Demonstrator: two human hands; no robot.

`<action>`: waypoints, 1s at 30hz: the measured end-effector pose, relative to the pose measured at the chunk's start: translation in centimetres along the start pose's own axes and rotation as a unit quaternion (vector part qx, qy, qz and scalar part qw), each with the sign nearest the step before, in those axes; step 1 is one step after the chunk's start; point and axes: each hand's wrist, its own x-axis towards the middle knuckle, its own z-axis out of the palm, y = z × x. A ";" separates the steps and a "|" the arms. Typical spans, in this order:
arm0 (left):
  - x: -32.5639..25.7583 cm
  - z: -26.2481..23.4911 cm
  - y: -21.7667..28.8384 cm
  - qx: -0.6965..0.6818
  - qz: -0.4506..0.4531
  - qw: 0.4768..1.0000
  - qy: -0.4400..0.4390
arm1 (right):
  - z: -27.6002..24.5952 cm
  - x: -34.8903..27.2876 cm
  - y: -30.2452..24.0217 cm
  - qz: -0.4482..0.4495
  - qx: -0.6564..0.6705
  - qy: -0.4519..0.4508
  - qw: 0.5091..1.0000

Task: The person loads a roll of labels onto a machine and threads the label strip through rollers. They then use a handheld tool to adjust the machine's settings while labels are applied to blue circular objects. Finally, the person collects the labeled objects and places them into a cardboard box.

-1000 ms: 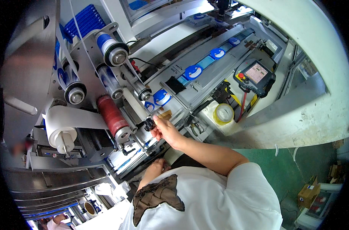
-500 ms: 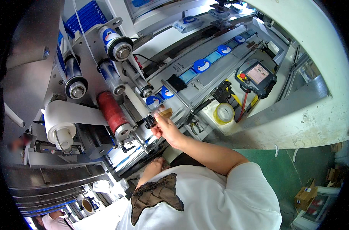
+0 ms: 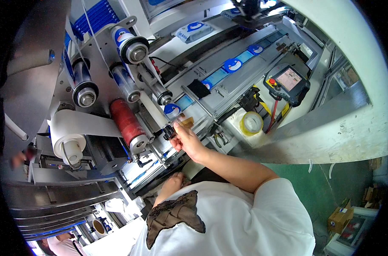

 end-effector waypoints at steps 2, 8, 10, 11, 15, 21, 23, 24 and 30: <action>0.0 0.0 -0.1 -0.003 0.003 1.000 0.004 | 0.0 0.1 0.1 -0.002 0.012 0.002 1.000; 0.0 0.4 -0.3 -0.015 0.010 1.000 0.013 | -0.2 0.1 0.0 -0.021 -0.009 -0.021 1.000; 0.0 0.3 -0.1 -0.010 0.003 1.000 0.010 | -0.2 0.1 0.0 -0.019 -0.012 -0.020 1.000; 0.0 0.1 0.0 -0.004 -0.001 1.000 0.005 | -0.2 0.1 0.0 -0.019 -0.013 -0.020 1.000; 0.1 0.5 -0.4 -0.001 -0.004 1.000 0.008 | -0.1 0.0 -0.1 -0.012 -0.007 -0.012 1.000; 0.1 0.2 -0.1 -0.014 -0.006 1.000 0.006 | 0.0 -0.1 -0.2 -0.006 0.006 -0.007 1.000; 0.2 0.5 -0.4 -0.015 -0.001 1.000 0.004 | 0.0 -0.1 -0.2 -0.006 0.002 -0.005 1.000; 0.2 0.5 -0.4 -0.015 0.001 1.000 0.004 | 0.0 -0.1 -0.2 -0.007 0.005 -0.005 1.000; 0.0 0.5 -0.4 -0.002 0.008 1.000 0.019 | 0.1 -0.1 -0.2 -0.007 0.011 -0.002 1.000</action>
